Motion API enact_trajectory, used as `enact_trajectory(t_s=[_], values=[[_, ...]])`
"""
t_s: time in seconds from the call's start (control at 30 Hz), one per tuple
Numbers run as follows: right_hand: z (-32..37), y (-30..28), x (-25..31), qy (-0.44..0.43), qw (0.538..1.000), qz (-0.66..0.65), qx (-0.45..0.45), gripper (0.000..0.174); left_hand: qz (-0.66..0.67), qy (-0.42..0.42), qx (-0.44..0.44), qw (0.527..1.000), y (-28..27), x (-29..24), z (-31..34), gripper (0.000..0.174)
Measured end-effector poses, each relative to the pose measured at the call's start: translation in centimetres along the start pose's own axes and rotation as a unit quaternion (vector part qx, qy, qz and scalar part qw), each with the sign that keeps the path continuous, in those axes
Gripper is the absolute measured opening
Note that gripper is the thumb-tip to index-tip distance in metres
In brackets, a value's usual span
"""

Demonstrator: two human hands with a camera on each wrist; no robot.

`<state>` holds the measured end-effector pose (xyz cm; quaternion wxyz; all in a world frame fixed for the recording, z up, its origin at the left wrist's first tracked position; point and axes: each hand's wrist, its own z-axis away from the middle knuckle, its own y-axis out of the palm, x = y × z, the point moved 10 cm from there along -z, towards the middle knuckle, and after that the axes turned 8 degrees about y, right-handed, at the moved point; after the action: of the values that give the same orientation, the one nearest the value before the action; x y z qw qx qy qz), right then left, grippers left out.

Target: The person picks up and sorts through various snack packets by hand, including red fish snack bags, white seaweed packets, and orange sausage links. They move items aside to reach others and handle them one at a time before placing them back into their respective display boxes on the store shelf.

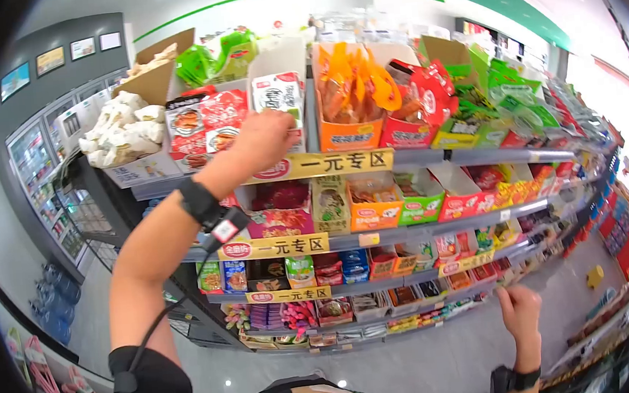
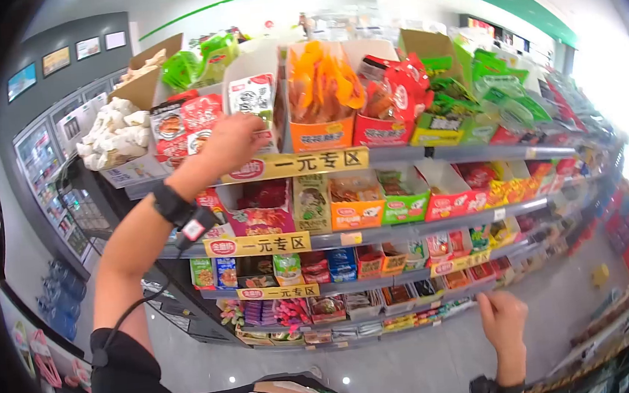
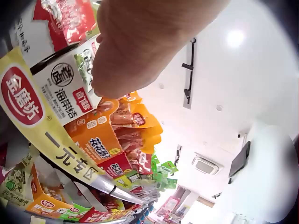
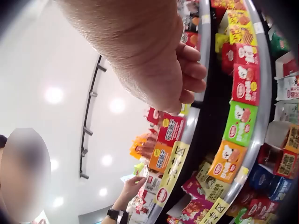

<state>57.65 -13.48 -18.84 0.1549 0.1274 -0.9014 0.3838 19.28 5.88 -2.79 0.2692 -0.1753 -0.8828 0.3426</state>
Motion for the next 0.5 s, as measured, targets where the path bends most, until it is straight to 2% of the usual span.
enact_trajectory(t_s=[0.07, 0.13, 0.23, 0.4, 0.5], values=[[2.2, -0.2, -4.2, 0.067, 0.997, 0.028, 0.004, 0.024, -0.009, 0.0, -0.022, 1.0, 1.1, -0.2, 0.0, 0.02], [4.3, -0.1, -8.3, 0.164, 0.983, 0.064, 0.042, 0.024, -0.003, 0.012, -0.065, 0.998, 0.9, -0.9, 0.1, 0.025], [6.3, -0.6, -10.5, 0.226, 0.974, 0.014, 0.031, 0.026, 0.024, 0.014, -0.103, 0.994, 1.0, -0.7, 0.2, 0.026], [7.3, 2.0, -13.3, 0.285, 0.957, -0.031, 0.036, 0.027, 0.036, 0.001, -0.085, 0.996, 1.0, -0.5, 0.3, 0.024], [6.1, 4.7, -11.7, 0.297, 0.951, -0.058, 0.063, 0.026, 0.08, 0.003, -0.141, 0.987, 0.2, 0.3, 0.8, 0.02]])
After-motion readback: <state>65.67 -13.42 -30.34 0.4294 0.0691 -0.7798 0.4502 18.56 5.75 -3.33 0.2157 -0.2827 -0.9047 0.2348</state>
